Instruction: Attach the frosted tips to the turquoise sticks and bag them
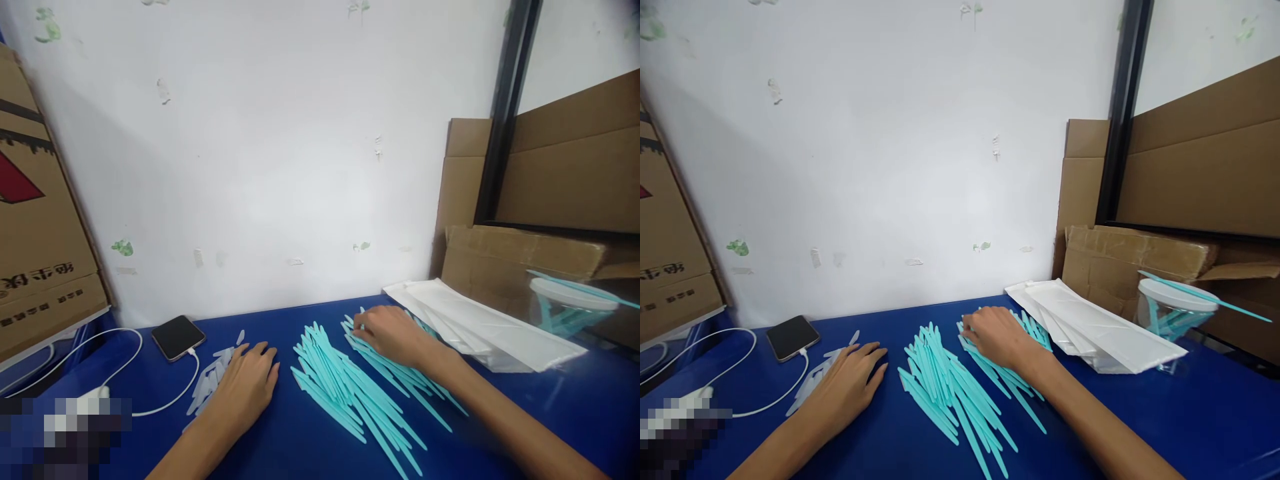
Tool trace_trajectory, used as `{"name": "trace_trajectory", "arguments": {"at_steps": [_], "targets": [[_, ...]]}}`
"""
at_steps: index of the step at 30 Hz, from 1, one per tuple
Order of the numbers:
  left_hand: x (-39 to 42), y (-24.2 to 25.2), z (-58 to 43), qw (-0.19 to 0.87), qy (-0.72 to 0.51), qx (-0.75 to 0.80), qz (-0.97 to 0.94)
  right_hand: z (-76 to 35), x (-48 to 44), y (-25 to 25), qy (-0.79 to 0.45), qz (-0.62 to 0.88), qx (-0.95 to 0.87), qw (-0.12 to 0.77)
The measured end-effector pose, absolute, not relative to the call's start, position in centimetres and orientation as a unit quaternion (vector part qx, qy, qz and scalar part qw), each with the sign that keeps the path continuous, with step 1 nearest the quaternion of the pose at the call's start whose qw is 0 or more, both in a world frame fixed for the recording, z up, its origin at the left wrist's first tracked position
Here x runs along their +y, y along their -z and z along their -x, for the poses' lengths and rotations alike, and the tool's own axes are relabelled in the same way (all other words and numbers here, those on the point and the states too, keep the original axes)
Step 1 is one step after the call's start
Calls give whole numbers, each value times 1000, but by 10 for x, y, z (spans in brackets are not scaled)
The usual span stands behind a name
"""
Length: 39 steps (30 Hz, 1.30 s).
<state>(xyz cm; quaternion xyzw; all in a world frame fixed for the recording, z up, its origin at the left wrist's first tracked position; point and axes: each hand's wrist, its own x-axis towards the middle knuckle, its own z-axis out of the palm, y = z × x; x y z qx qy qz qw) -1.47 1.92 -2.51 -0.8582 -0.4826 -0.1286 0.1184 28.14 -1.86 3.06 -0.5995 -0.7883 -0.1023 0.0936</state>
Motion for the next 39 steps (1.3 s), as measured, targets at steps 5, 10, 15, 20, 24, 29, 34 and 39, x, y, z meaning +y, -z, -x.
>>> {"name": "trace_trajectory", "arguments": {"at_steps": [5, 10, 15, 20, 24, 29, 34, 39], "targets": [[16, 16, 14, 188, 90, -522, 827, -276, -33, -32, 79, 521, -848, 49], [15, 7, 17, 174, 27, -546, 819, -275, -38, -25, 38, 529, -847, 22], [18, 10, 20, 160, 22, -532, 831, -269, -38, -24, 28, 517, -855, 29], [30, 20, 25, 117, 64, -510, 850, -268, -37, -22, 35, 503, -863, 43], [41, 34, 30, 83, 104, -501, 855, -268, -35, -22, 22, 491, -869, 46], [41, 40, 29, 52, 135, -498, 855, -265, -34, -27, -20, 494, -865, 86], [29, 25, 22, 77, 99, -506, 853, -259, -33, -30, -36, 492, -855, 158], [27, 19, 22, 89, 86, -506, 853, -257, -30, -25, 32, 490, -849, 195]]}}
